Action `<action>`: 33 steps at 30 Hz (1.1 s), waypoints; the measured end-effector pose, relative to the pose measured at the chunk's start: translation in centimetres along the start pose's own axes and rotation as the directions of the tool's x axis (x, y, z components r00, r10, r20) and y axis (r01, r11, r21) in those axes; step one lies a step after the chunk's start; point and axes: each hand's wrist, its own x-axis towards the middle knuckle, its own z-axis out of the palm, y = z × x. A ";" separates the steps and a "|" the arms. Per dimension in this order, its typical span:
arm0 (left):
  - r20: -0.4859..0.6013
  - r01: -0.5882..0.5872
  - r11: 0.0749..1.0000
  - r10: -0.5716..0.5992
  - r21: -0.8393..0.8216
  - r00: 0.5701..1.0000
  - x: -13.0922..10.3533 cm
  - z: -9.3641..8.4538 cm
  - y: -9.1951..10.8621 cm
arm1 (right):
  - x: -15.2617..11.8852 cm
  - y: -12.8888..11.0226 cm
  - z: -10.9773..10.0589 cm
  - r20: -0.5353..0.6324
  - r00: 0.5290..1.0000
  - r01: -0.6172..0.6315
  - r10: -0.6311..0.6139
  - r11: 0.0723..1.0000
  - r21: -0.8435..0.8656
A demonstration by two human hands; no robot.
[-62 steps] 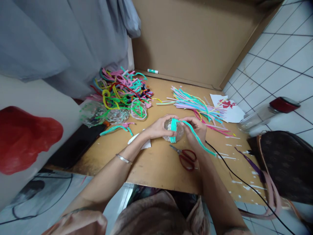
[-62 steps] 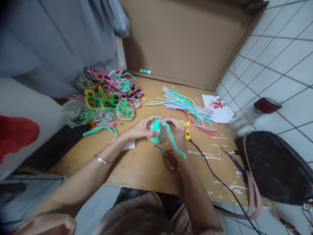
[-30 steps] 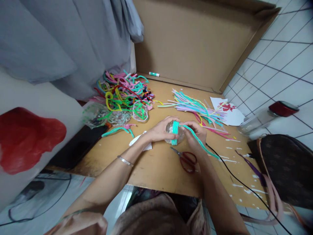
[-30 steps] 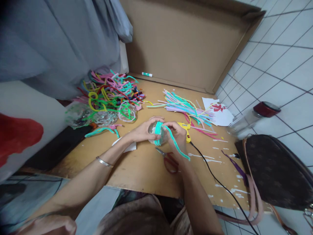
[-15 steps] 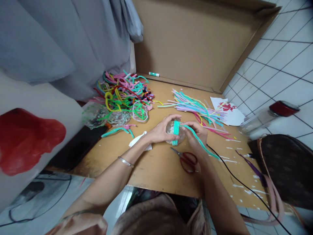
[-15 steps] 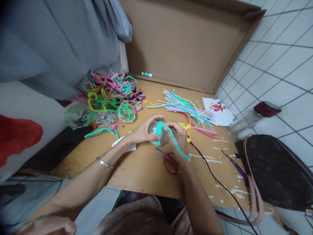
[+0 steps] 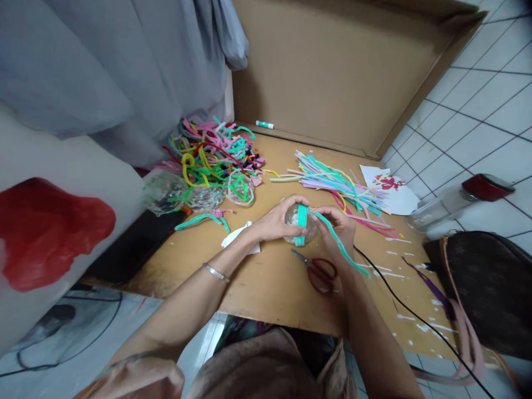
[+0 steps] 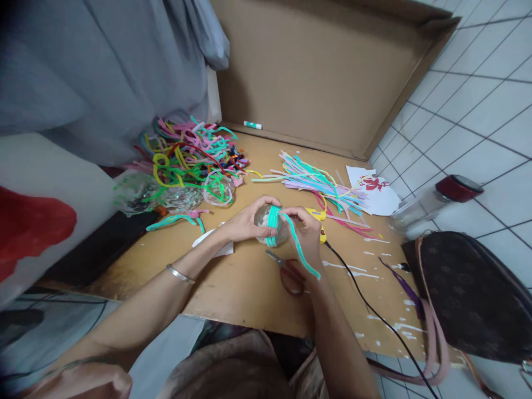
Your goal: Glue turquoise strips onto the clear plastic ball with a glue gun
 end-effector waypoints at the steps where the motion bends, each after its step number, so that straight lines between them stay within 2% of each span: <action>1: 0.004 0.005 1.000 -0.005 0.002 1.000 0.0 0.0 0.0 | 0.0 0.0 0.0 0.005 1.000 0.001 -0.001 1.000 0.006; 7: 0.021 -0.020 0.997 0.018 0.068 1.000 0.2 -0.1 0.1 | 0.0 -0.1 -0.1 0.016 1.000 -0.010 0.010 1.000 0.023; 14: 0.025 -0.065 0.995 0.064 0.071 0.998 0.3 -0.1 0.0 | -0.1 -0.8 -0.1 0.035 0.999 -0.041 0.039 0.997 0.066; 21: 0.026 -0.054 0.996 0.052 0.068 0.998 0.3 -0.2 0.0 | -0.1 -1.7 0.2 0.035 0.996 -0.085 0.082 0.993 0.085; 28: 0.022 -0.088 0.994 0.087 0.060 0.996 0.4 -0.2 -0.5 | -0.1 -1.6 0.2 0.031 0.997 -0.076 0.073 0.992 0.104; 33: 0.040 -0.121 0.988 0.118 0.092 0.992 0.5 -0.1 -1.3 | -0.1 -1.1 0.1 0.037 0.993 -0.113 0.109 0.988 0.110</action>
